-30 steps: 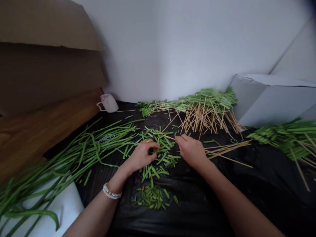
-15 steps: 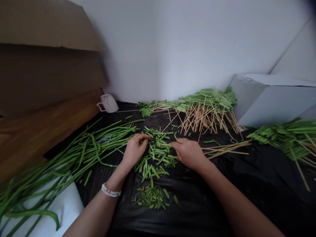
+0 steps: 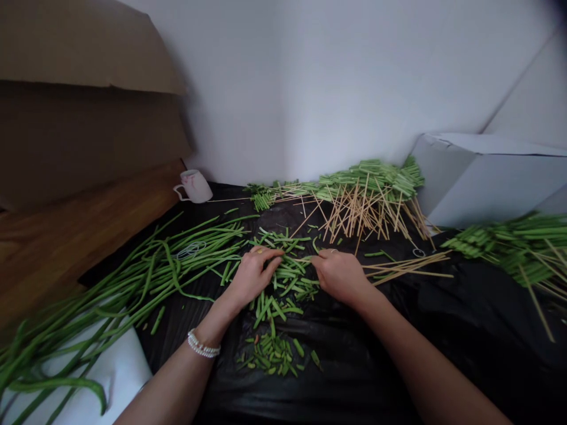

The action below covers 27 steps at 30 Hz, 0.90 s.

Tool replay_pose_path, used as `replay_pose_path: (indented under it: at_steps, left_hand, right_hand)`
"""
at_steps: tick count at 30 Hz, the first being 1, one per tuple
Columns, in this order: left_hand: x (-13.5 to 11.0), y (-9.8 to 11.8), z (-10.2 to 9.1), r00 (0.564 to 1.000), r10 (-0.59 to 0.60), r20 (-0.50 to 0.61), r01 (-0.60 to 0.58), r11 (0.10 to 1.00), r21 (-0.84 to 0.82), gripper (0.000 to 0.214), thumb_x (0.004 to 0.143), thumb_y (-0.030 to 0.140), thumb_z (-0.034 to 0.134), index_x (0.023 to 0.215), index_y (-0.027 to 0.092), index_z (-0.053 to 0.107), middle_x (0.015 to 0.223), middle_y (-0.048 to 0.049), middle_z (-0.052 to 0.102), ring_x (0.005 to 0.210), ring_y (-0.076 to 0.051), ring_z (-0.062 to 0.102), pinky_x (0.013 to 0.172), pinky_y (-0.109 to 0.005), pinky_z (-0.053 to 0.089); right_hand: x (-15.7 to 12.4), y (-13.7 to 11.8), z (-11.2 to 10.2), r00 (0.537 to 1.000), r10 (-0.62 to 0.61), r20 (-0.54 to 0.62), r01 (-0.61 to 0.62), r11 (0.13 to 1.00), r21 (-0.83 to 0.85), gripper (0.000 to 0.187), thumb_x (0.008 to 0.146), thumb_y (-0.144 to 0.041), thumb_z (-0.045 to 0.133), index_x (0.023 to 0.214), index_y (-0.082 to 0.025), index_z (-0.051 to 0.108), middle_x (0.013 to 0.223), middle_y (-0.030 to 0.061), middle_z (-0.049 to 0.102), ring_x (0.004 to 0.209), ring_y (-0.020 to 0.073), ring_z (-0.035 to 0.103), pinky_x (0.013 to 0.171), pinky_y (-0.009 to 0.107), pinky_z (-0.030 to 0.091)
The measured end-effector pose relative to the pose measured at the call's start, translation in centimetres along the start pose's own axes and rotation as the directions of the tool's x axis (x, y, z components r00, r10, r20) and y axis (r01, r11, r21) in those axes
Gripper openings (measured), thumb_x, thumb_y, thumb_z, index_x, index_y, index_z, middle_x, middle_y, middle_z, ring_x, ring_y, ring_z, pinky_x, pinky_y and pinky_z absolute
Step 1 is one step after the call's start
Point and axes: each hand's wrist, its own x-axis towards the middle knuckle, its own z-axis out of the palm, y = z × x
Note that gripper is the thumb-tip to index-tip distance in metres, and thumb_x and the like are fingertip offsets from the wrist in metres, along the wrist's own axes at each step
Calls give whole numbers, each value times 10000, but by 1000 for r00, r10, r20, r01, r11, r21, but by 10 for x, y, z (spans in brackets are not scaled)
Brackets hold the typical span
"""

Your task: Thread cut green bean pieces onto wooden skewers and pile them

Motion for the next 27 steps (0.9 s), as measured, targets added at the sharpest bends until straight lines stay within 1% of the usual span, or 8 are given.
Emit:
replay_pose_path:
  at_steps: [2, 4, 8, 13, 17, 21, 24, 27]
  left_hand:
    - [0, 1, 0, 1000, -10, -2, 10, 1000, 6, 256, 910, 315, 498, 1035, 218, 700, 961, -50, 711, 946, -212, 594, 887, -352, 434]
    - [0, 1, -1, 1000, -16, -14, 17, 1000, 16, 254, 910, 318, 500, 1009, 208, 705, 927, -54, 702, 914, -208, 597, 873, -351, 435]
    - [-1, -1, 0, 999, -15, -35, 16, 1000, 18, 248, 898, 270, 514, 1065, 201, 684, 899, -55, 677, 891, -203, 593, 864, -349, 433]
    - [-2, -3, 3, 1000, 18, 5, -17, 999, -30, 318, 852, 268, 593, 1163, 219, 636, 978, -37, 708, 972, -208, 580, 915, -358, 420]
    - [-2, -3, 5, 999, 21, 43, -19, 999, -47, 275, 821, 260, 637, 1092, 233, 677, 927, -27, 726, 965, -214, 574, 892, -354, 430]
    - [-1, 0, 5, 999, 26, 27, -24, 997, -80, 245, 826, 198, 617, 1055, 239, 694, 872, -29, 711, 910, -206, 584, 865, -347, 435]
    - [-1, 1, 5, 999, -15, -50, 6, 986, -166, 250, 861, 191, 561, 1075, 219, 689, 920, -54, 677, 894, -192, 600, 847, -339, 446]
    - [1, 2, 4, 985, -146, -95, 101, 924, -368, 211, 855, 225, 579, 1018, 185, 706, 953, -71, 670, 906, -195, 619, 858, -343, 460]
  right_hand:
    - [-1, -1, 0, 998, -43, -44, 44, 999, 24, 249, 923, -220, 381, 888, -202, 627, 879, 45, 652, 816, 159, 583, 611, 253, 324]
    - [-1, -1, 0, 995, -39, -91, 43, 998, 45, 253, 932, -226, 374, 884, -209, 622, 861, 33, 645, 808, 148, 574, 616, 254, 313]
    - [-1, 0, 2, 989, 5, -147, 2, 999, 46, 235, 934, -217, 386, 896, -212, 619, 851, 24, 640, 808, 141, 564, 621, 260, 296]
    - [0, 1, 4, 981, 82, -175, -79, 996, 28, 222, 930, -215, 408, 839, -208, 610, 835, 22, 641, 765, 136, 564, 601, 271, 273]
    - [0, 1, 5, 976, 80, -203, -74, 997, 34, 230, 937, -225, 406, 828, -208, 608, 824, 19, 643, 762, 134, 566, 604, 266, 275]
    - [0, 0, 8, 971, 64, -232, -54, 997, 51, 237, 941, -230, 409, 848, -205, 626, 815, 18, 647, 763, 136, 575, 614, 259, 298]
    - [0, -1, 11, 950, 51, -307, -29, 997, 76, 249, 952, -234, 400, 943, -201, 647, 832, 21, 659, 766, 137, 588, 635, 252, 329]
    - [1, -3, 14, 909, 7, -416, 31, 996, 86, 266, 961, -230, 398, 1070, -183, 637, 842, 22, 670, 756, 130, 600, 650, 243, 356]
